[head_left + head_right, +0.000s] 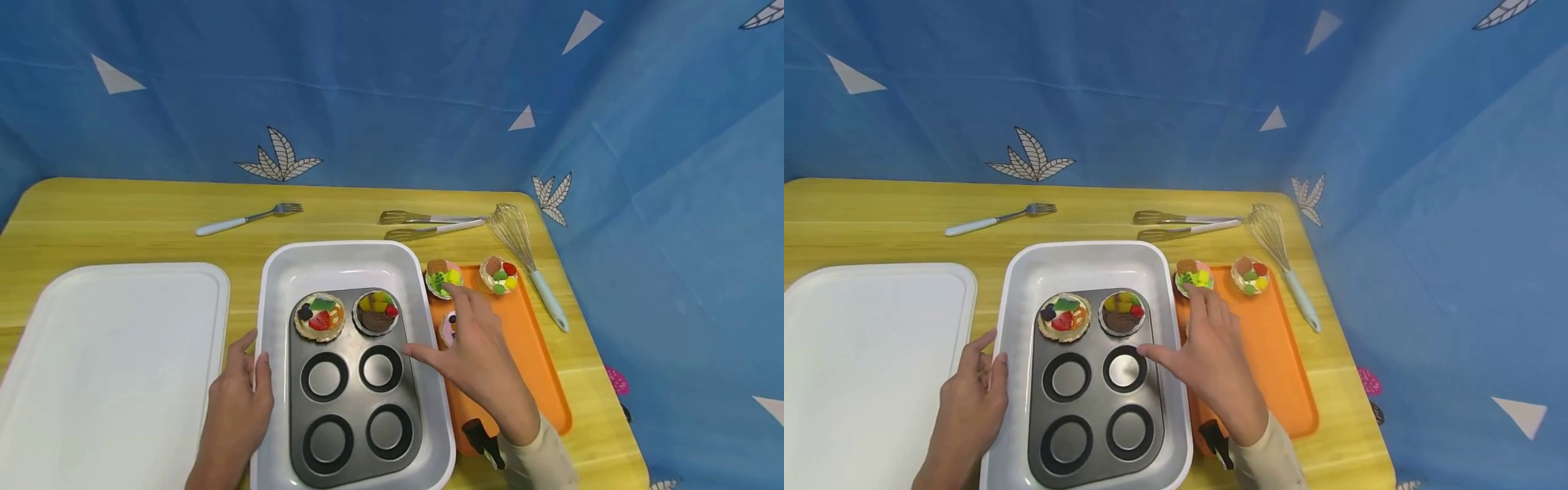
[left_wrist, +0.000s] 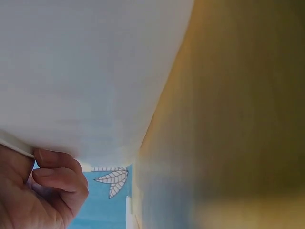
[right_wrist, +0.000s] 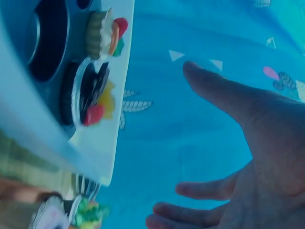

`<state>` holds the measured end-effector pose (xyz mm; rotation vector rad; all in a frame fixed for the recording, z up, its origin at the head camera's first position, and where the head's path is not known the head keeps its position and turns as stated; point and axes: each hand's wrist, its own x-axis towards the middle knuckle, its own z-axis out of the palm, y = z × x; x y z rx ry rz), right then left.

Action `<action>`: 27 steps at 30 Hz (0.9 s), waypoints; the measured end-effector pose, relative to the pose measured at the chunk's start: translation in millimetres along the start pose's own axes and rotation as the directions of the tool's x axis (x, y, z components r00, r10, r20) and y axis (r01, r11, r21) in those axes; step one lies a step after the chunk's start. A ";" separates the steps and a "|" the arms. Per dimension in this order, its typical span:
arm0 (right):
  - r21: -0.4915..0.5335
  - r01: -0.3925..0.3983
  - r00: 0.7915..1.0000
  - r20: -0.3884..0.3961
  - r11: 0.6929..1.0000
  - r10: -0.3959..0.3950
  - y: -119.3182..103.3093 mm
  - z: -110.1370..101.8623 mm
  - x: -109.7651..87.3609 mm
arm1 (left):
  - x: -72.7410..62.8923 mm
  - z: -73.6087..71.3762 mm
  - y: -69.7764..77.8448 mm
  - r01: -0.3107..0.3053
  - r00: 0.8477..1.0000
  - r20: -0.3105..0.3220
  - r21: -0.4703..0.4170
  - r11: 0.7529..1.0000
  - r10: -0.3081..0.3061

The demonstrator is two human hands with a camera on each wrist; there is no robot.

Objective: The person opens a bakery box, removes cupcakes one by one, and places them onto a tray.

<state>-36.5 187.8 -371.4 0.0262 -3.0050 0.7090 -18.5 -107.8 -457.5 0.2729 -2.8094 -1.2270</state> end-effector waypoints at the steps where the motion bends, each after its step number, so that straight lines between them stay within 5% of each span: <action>1: -0.006 0.013 1.000 -0.003 1.000 -0.013 -2.5 0.2 0.9 | -0.2 0.3 0.1 -0.006 1.000 -0.001 -0.001 1.000 0.006; 10: -0.018 0.006 1.000 -0.011 1.000 -0.006 -24.2 5.3 13.7 | -1.2 1.9 0.5 -0.045 0.998 -0.046 -0.015 0.999 0.044; 17: 0.014 -0.028 0.999 0.040 1.000 0.027 -35.2 19.9 24.0 | -0.4 1.1 1.1 0.004 1.000 0.019 0.000 1.000 -0.004; 27: -0.002 0.009 0.993 0.122 1.000 -0.008 -40.7 39.1 36.5 | -1.1 0.2 0.2 -0.055 0.998 -0.033 -0.001 0.999 0.055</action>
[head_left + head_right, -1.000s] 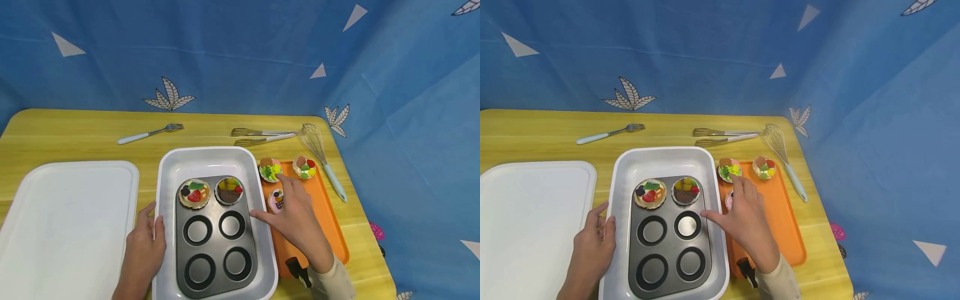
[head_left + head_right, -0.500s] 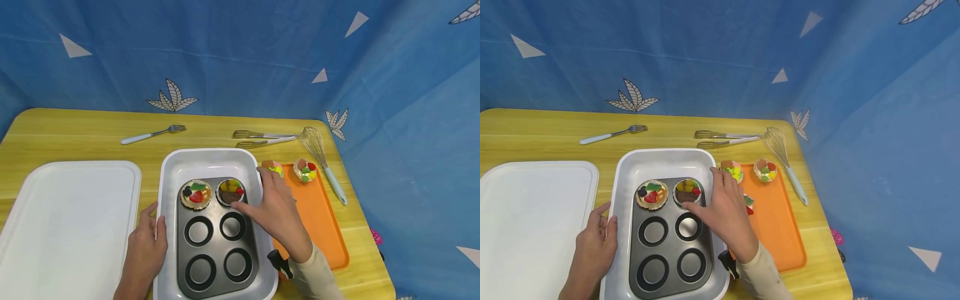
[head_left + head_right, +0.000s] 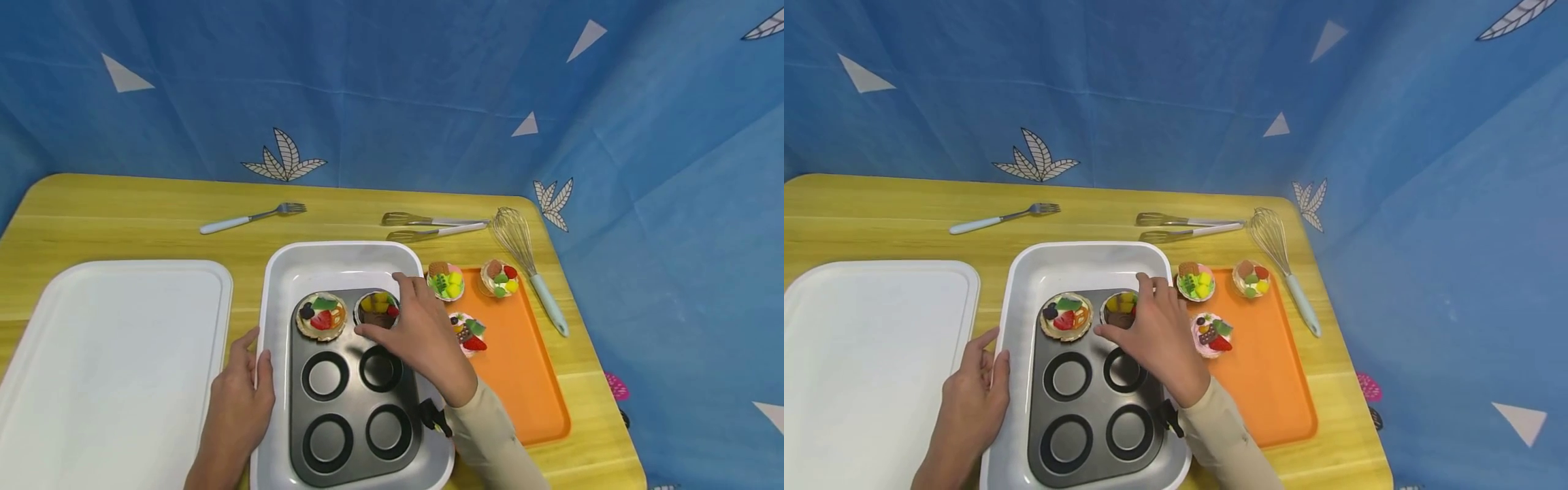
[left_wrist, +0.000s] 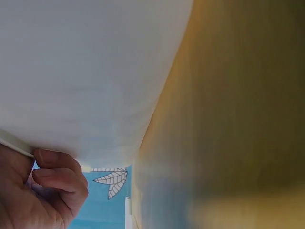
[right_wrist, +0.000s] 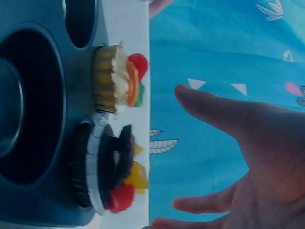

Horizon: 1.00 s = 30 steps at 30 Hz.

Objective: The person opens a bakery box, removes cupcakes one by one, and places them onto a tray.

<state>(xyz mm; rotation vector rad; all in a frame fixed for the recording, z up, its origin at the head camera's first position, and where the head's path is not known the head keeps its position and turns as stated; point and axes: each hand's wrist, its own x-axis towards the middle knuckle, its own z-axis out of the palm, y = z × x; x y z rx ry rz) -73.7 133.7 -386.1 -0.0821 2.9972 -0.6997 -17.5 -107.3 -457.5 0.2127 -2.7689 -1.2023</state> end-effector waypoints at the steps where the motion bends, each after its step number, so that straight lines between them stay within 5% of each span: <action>1: -0.013 0.003 1.000 0.007 1.000 -0.003 -0.2 1.9 1.7 | 0.1 -0.1 -0.1 0.004 1.000 0.002 -0.001 1.000 -0.004; 18: -0.096 0.015 0.997 0.080 0.995 -0.007 5.2 27.9 15.2 | 1.7 -1.2 1.9 0.076 0.995 0.061 0.005 0.997 -0.076; 30: -0.140 0.044 0.999 0.032 0.989 -0.040 8.7 35.3 21.9 | 2.2 -2.0 2.4 0.092 0.993 0.076 0.007 0.996 -0.092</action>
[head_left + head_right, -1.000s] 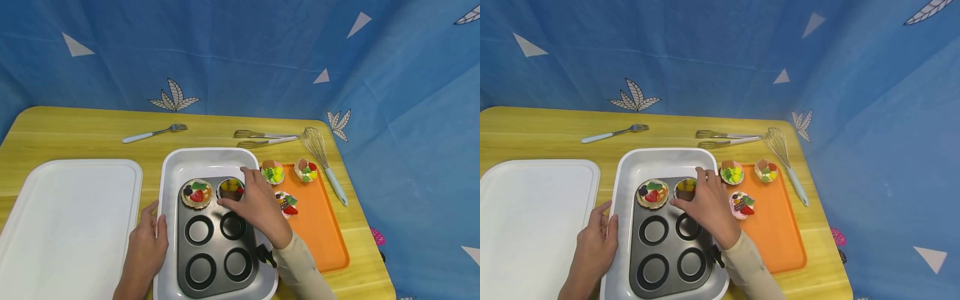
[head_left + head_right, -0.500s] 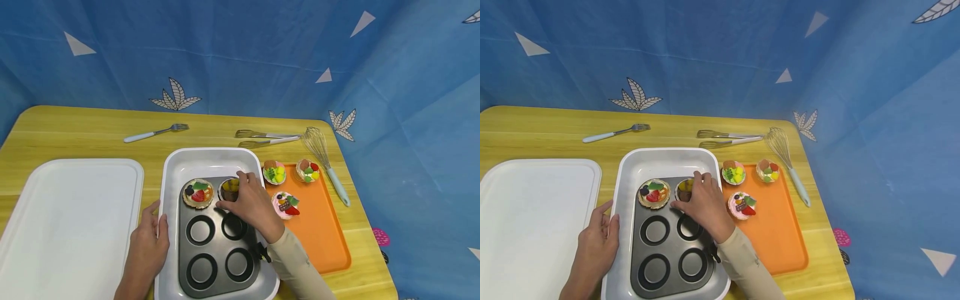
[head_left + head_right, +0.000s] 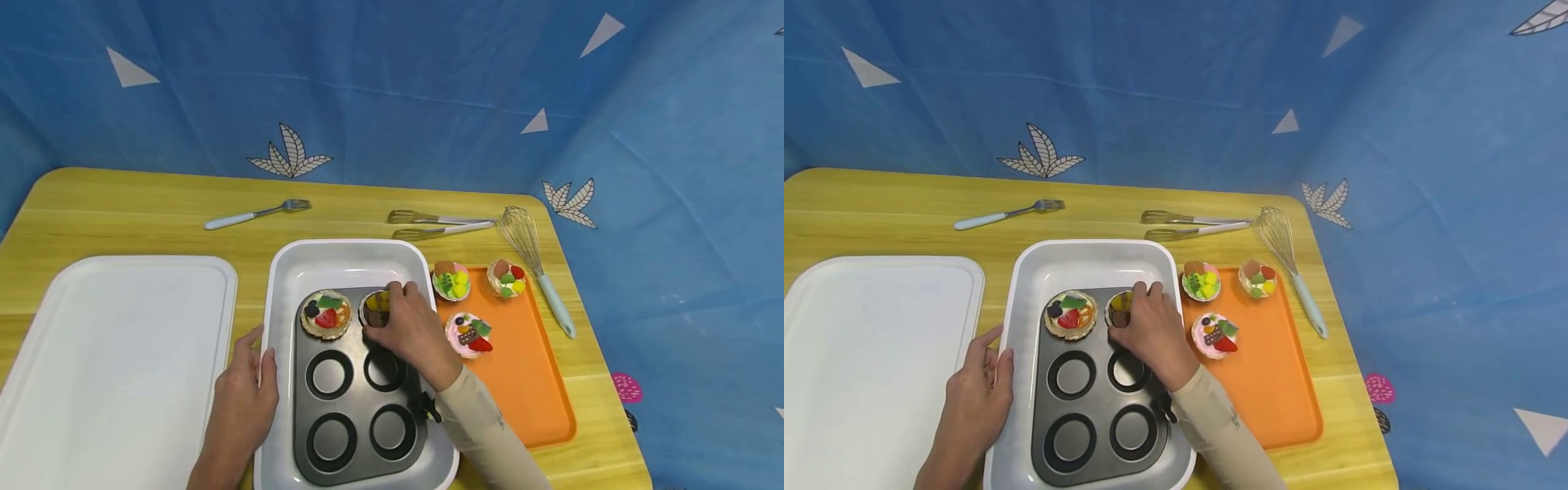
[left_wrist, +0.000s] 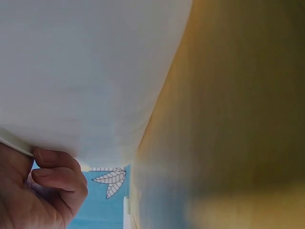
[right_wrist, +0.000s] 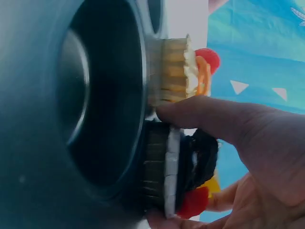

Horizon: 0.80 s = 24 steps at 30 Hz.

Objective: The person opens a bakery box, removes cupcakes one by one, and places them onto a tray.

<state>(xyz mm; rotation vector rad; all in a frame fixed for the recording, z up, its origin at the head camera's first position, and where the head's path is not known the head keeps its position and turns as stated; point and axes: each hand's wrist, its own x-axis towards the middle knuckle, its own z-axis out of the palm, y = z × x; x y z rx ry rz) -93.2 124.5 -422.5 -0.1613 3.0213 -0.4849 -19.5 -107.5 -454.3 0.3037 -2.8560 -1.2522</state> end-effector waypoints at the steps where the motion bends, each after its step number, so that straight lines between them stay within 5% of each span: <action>1: 0.003 0.007 1.000 -0.008 1.000 -0.007 0.3 0.7 1.0 | 0.0 -0.1 0.1 0.004 1.000 0.002 0.001 1.000 -0.004; 14: 0.013 0.042 0.998 -0.044 0.999 -0.041 0.4 4.0 4.4 | 1.2 0.4 -0.6 0.032 0.999 0.024 -0.003 0.999 -0.032; 24: 0.095 -0.061 0.998 0.011 0.994 0.060 -1.0 0.9 5.4 | 0.4 0.1 -0.8 0.005 1.000 0.000 -0.012 1.000 -0.005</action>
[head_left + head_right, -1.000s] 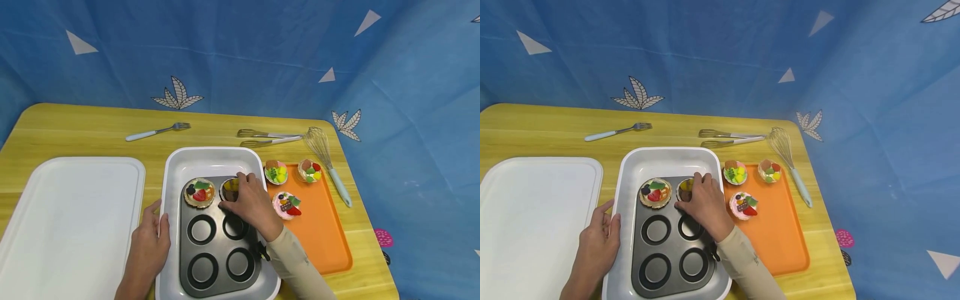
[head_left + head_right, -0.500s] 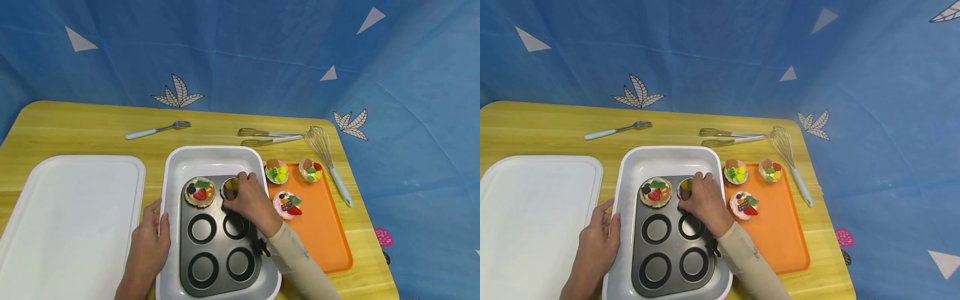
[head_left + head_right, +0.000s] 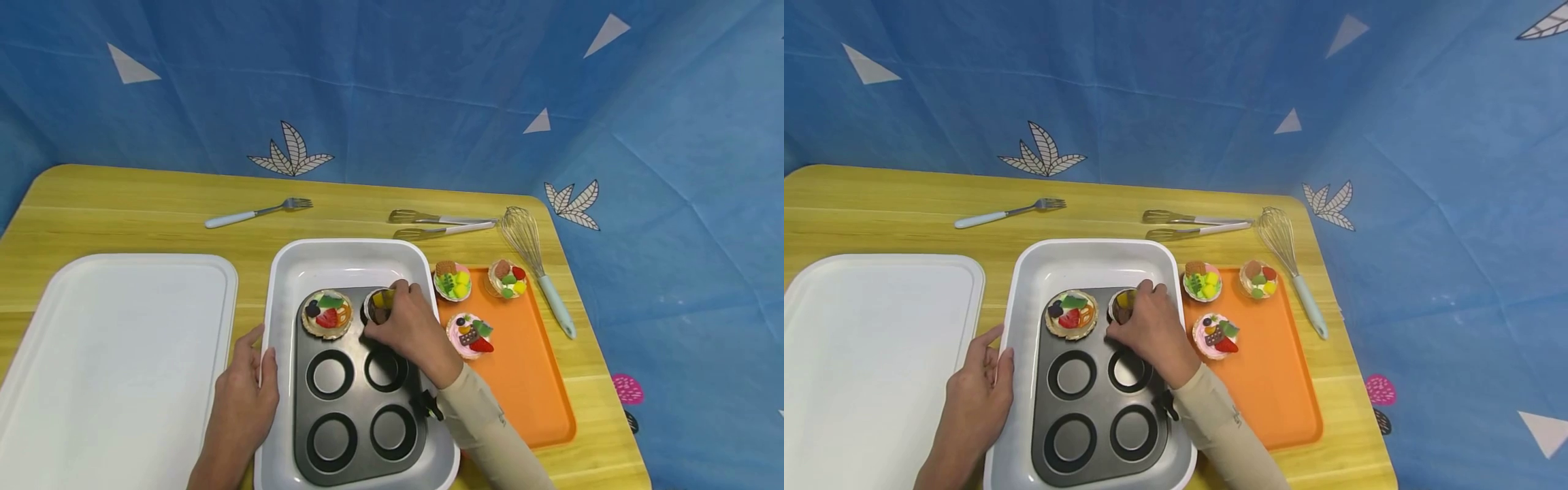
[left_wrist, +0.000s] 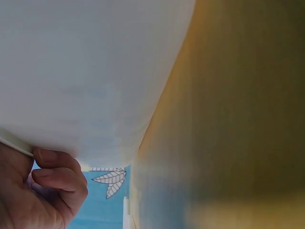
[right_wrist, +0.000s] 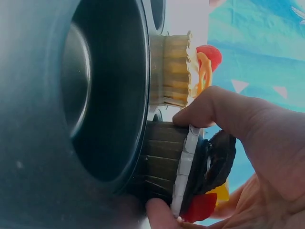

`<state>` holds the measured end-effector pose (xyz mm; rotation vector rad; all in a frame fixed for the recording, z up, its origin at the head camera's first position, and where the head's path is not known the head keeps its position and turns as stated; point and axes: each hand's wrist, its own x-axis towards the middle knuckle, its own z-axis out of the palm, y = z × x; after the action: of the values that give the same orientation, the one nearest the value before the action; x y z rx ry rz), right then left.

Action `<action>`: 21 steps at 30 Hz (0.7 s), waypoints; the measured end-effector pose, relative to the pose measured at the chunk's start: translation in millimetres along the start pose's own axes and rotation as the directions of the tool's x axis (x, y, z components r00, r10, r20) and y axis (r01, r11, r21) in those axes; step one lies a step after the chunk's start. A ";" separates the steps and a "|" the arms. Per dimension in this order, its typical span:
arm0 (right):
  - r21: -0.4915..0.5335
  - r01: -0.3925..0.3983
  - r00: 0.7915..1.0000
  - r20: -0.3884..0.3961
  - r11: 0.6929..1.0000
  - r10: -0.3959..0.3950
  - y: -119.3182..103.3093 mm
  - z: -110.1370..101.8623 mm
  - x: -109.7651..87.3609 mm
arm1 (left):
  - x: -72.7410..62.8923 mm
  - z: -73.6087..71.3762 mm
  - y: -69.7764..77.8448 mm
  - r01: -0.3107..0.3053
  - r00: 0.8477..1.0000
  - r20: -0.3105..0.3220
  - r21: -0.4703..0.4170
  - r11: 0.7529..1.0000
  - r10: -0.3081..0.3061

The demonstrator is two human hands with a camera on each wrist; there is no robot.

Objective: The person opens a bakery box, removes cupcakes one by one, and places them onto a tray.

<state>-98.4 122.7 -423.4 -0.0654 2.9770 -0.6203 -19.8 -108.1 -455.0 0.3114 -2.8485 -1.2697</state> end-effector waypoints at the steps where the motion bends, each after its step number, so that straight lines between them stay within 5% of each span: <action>1: 0.003 -0.005 1.000 -0.001 1.000 0.005 0.1 -0.2 -0.2 | 0.1 0.1 0.0 0.000 1.000 0.000 0.001 1.000 0.000; 21: 0.055 -0.008 0.999 -0.048 0.998 0.011 -6.6 -33.0 -22.0 | 0.3 1.8 -0.6 0.005 1.000 -0.001 0.007 1.000 -0.005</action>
<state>-79.8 131.1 -388.7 -0.0326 3.0026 -0.7120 -20.1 -107.2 -456.7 0.3198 -2.8542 -1.2603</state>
